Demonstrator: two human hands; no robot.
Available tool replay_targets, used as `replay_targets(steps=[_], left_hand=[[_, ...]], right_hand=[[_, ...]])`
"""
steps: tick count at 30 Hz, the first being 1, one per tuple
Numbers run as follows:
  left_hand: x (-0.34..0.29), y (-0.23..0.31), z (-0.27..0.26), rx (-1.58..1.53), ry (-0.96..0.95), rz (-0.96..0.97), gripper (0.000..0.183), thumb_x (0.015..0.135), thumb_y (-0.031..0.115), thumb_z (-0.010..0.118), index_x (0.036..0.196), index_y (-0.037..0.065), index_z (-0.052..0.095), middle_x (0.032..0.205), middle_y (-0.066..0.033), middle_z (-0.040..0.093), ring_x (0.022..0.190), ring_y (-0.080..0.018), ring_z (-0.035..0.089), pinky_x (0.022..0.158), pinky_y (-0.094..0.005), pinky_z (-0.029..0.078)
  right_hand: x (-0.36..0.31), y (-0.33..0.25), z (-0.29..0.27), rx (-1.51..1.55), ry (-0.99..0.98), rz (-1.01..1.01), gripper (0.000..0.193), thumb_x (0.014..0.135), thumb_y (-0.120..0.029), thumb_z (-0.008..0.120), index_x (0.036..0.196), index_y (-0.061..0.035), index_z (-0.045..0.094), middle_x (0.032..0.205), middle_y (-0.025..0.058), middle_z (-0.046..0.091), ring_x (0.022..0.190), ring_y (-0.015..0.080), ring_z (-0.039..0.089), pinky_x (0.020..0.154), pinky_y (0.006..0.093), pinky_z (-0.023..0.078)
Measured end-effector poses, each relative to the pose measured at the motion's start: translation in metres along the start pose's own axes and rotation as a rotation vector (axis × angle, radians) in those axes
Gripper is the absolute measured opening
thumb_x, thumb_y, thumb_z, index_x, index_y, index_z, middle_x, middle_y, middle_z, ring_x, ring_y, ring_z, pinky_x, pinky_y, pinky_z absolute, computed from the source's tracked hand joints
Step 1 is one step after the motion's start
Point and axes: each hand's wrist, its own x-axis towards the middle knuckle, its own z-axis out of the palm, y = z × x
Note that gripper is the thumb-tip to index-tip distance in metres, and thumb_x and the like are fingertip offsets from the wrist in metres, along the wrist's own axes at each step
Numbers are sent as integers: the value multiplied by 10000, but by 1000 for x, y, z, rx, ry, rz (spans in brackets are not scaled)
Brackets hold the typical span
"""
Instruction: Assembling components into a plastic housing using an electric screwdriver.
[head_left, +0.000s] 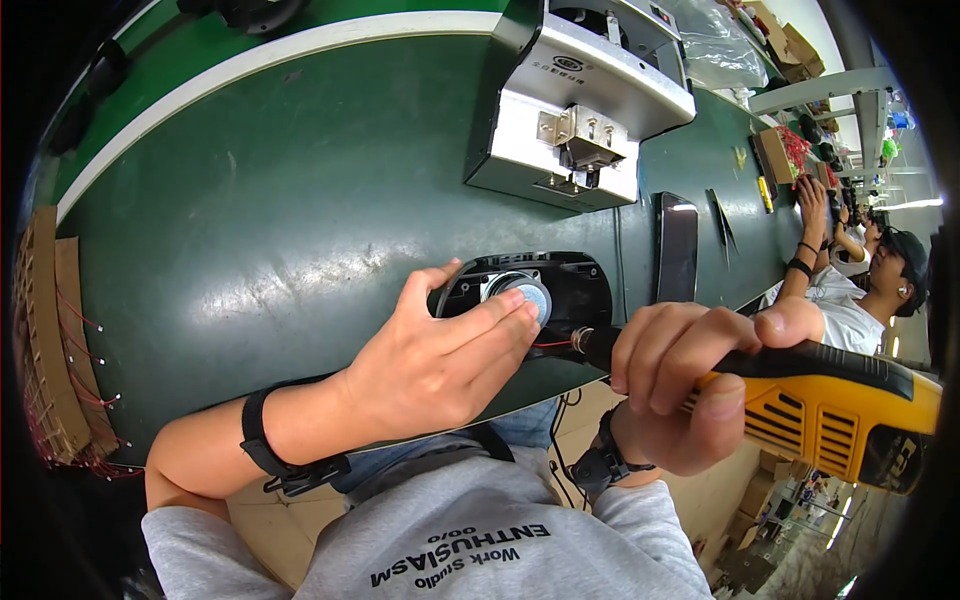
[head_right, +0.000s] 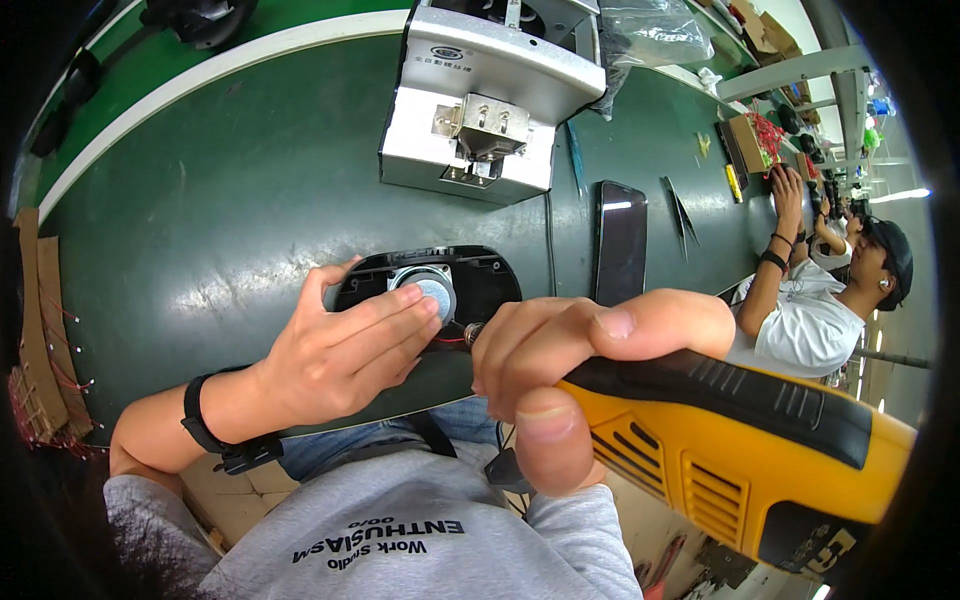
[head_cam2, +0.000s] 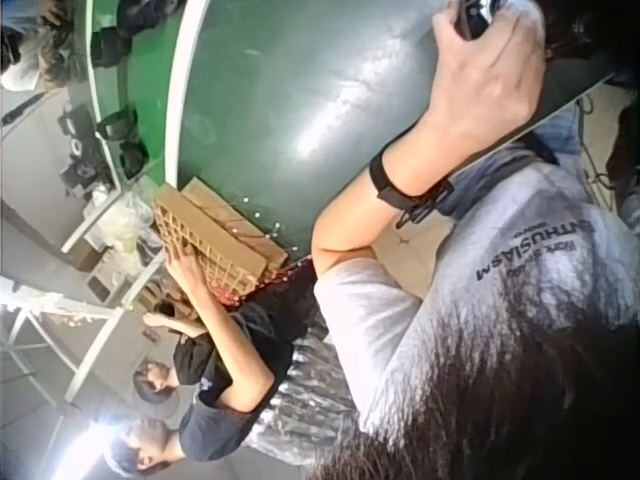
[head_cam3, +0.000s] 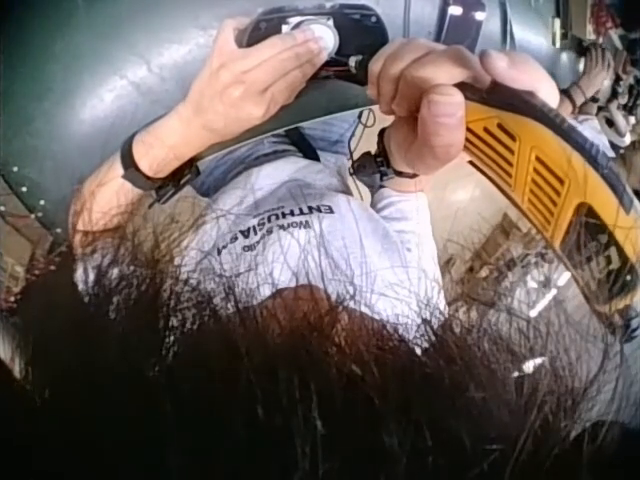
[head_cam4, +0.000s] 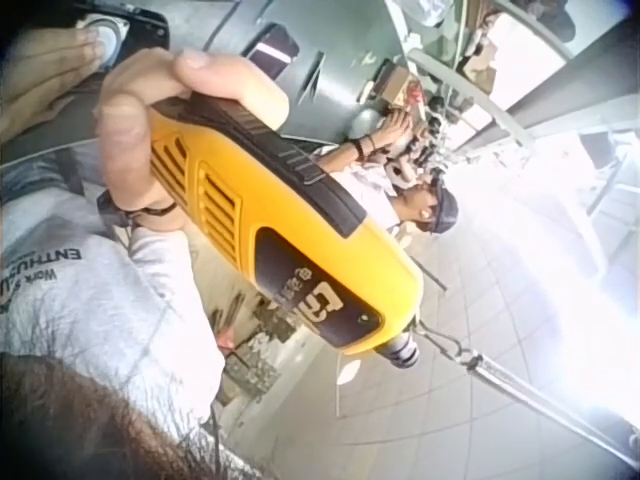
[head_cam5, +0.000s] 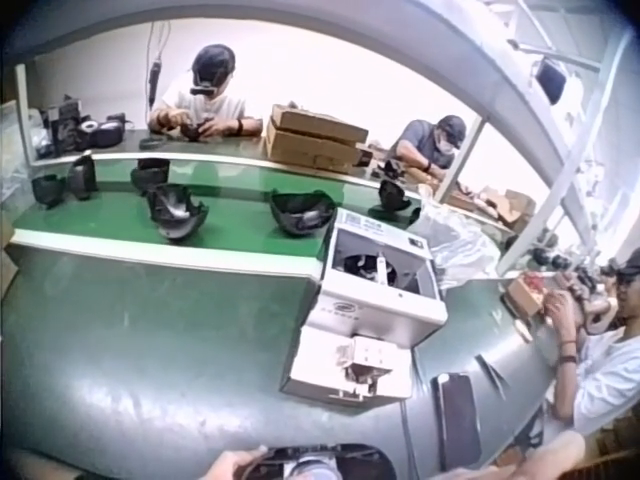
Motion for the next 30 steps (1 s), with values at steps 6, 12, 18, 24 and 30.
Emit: replay_targets(steps=[6,12,18,24,30], left_hand=[[1,1,0,-13,1,-10,312,765,170,791,1053,52,785,1196,-70,719,1169,-189,683,878,-557,485],[1,0,0,-1,-3,-10,306,767,175,794,1050,58,788,1199,-68,718,1161,-187,688,868,-554,486],[3,1,-1,30,-9,-11,280,777,166,796,1041,72,790,1198,-60,716,1142,-170,694,824,-533,486],[2,-1,2,18,-1,-8,255,774,151,800,1019,81,792,1192,-42,721,1148,-161,695,765,-498,462],[6,-8,-1,21,-14,20,263,770,161,808,1019,79,785,1175,-37,716,1151,-158,691,740,-495,454]], right_hand=[[-2,1,2,-20,19,-17,381,1053,-193,577,1347,-101,353,653,20,540,458,144,482,429,292,454],[-3,4,0,-13,0,-36,383,1050,-192,581,1344,-102,354,649,21,540,456,149,481,425,296,450],[-7,-4,-18,188,-130,53,524,976,-4,701,1343,-112,343,818,129,620,651,237,580,662,435,515],[1,9,-2,-1,-1,-25,306,1032,-181,614,1214,-128,375,608,-8,533,443,137,503,397,284,456],[4,12,-3,48,-45,-17,291,1028,-167,630,1159,-131,373,602,-7,530,441,136,504,398,286,464]])
